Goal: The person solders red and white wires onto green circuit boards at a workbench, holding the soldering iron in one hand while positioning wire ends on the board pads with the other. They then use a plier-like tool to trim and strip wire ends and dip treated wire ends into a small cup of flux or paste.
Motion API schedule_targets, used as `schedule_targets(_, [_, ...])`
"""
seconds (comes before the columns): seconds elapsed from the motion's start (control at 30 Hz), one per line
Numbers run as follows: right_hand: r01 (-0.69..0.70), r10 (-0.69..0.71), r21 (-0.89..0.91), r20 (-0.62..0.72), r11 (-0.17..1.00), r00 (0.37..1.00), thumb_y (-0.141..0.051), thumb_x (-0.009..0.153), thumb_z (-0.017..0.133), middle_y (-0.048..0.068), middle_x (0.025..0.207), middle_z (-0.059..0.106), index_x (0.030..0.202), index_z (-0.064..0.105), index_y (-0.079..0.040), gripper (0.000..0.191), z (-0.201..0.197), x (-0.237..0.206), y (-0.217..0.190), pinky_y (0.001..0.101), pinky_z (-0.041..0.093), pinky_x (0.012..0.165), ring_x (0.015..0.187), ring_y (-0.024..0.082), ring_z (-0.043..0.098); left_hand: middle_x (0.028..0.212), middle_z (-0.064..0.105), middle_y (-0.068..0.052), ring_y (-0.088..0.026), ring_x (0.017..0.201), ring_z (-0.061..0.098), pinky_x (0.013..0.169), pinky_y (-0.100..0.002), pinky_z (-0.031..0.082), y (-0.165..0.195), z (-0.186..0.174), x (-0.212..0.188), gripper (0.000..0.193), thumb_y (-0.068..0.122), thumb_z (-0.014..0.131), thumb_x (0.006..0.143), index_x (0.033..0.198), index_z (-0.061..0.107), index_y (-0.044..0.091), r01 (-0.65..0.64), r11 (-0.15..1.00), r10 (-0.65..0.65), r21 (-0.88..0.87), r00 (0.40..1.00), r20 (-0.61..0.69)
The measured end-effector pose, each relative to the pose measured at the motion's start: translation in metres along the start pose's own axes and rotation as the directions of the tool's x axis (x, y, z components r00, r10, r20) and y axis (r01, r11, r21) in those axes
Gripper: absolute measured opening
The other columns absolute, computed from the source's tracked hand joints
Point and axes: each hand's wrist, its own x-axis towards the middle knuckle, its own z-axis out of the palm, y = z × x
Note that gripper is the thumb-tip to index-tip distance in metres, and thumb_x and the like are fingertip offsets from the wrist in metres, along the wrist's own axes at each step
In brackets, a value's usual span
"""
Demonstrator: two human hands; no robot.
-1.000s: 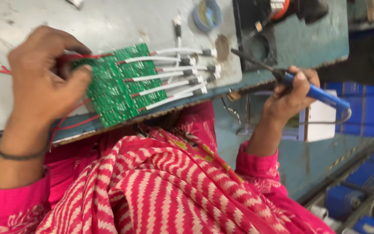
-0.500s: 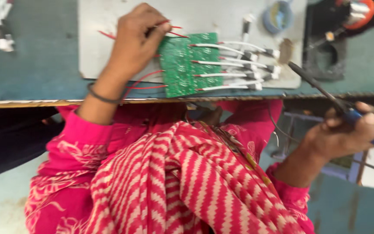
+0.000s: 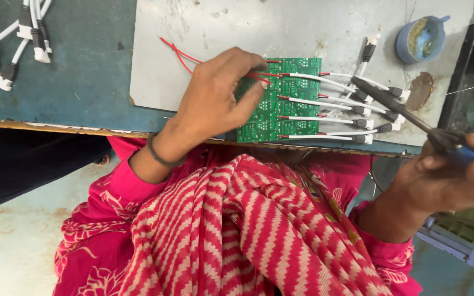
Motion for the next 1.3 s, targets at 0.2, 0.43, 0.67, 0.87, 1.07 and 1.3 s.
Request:
schedule_targets(0.2, [0.096, -0.068, -0.151, 0.187, 0.984, 0.980, -0.026, 0.111, 0.056, 0.016, 0.093, 0.054, 0.108, 0.050, 0.008, 0.034, 0.052, 0.005, -0.001, 0.0293, 0.036, 0.045, 0.047, 0.017, 0.035, 0.104, 0.064, -0.011, -0.030, 0.086, 0.069, 0.074, -0.038, 0.055, -0.006, 0.005, -0.003, 0.014, -0.001, 0.069, 0.096, 0.109, 0.064, 0.002, -0.030, 0.998, 0.028, 0.055, 0.999, 0.045])
schedule_targets(0.43, [0.195, -0.090, -0.297, 0.331, 0.935, 0.939, -0.026, 0.115, 0.055, 0.016, 0.101, 0.055, 0.116, 0.048, 0.002, 0.029, 0.080, -0.006, -0.007, 0.0264, 0.045, 0.049, 0.056, 0.018, 0.046, 0.111, 0.058, -0.008, -0.025, 0.084, 0.068, 0.073, -0.037, 0.055, -0.011, 0.011, -0.004, 0.011, 0.006, 0.074, 0.102, 0.107, 0.064, 0.002, -0.113, 0.986, 0.104, 0.124, 0.992, 0.076])
schedule_targets(0.67, [0.184, -0.051, -0.336, 0.367, 0.924, 0.929, -0.026, 0.113, 0.057, 0.014, 0.095, 0.056, 0.113, 0.049, 0.002, 0.029, 0.091, -0.006, -0.006, 0.0258, 0.048, 0.052, 0.062, 0.016, 0.051, 0.110, 0.058, -0.007, -0.025, 0.080, 0.066, 0.067, -0.037, 0.053, -0.012, 0.013, -0.004, 0.013, 0.008, 0.075, 0.099, 0.102, 0.065, 0.002, -0.140, 0.967, 0.122, 0.213, 0.988, 0.097])
schedule_targets(0.87, [0.063, 0.065, -0.309, 0.385, 0.949, 0.921, -0.027, 0.106, 0.062, 0.015, 0.087, 0.060, 0.103, 0.055, 0.005, 0.033, 0.101, -0.003, -0.012, 0.0249, 0.044, 0.042, 0.048, 0.016, 0.051, 0.109, 0.058, -0.007, -0.022, 0.080, 0.066, 0.068, -0.034, 0.054, -0.013, 0.015, -0.003, 0.015, 0.007, 0.076, 0.097, 0.100, 0.063, 0.001, -0.167, 0.958, 0.155, 0.232, 0.985, 0.069])
schedule_targets(1.07, [-0.080, 0.181, -0.279, 0.359, 0.957, 0.916, -0.025, 0.102, 0.066, 0.017, 0.085, 0.061, 0.098, 0.056, 0.007, 0.034, 0.111, -0.007, -0.016, 0.0245, 0.041, 0.041, 0.045, 0.016, 0.049, 0.106, 0.058, -0.006, -0.022, 0.076, 0.065, 0.065, -0.034, 0.053, -0.016, 0.015, -0.002, 0.016, 0.008, 0.079, 0.094, 0.097, 0.064, 0.002, -0.174, 0.953, 0.161, 0.248, 0.984, 0.074])
schedule_targets(1.3, [-0.070, 0.169, -0.254, 0.394, 0.965, 0.904, -0.023, 0.100, 0.067, 0.017, 0.084, 0.063, 0.097, 0.058, 0.007, 0.031, 0.114, -0.003, -0.014, 0.0253, 0.042, 0.042, 0.044, 0.015, 0.049, 0.106, 0.058, -0.005, -0.020, 0.076, 0.066, 0.064, -0.032, 0.053, -0.019, 0.017, -0.003, 0.015, 0.008, 0.079, 0.092, 0.098, 0.066, 0.004, -0.173, 0.956, 0.160, 0.239, 0.985, 0.072])
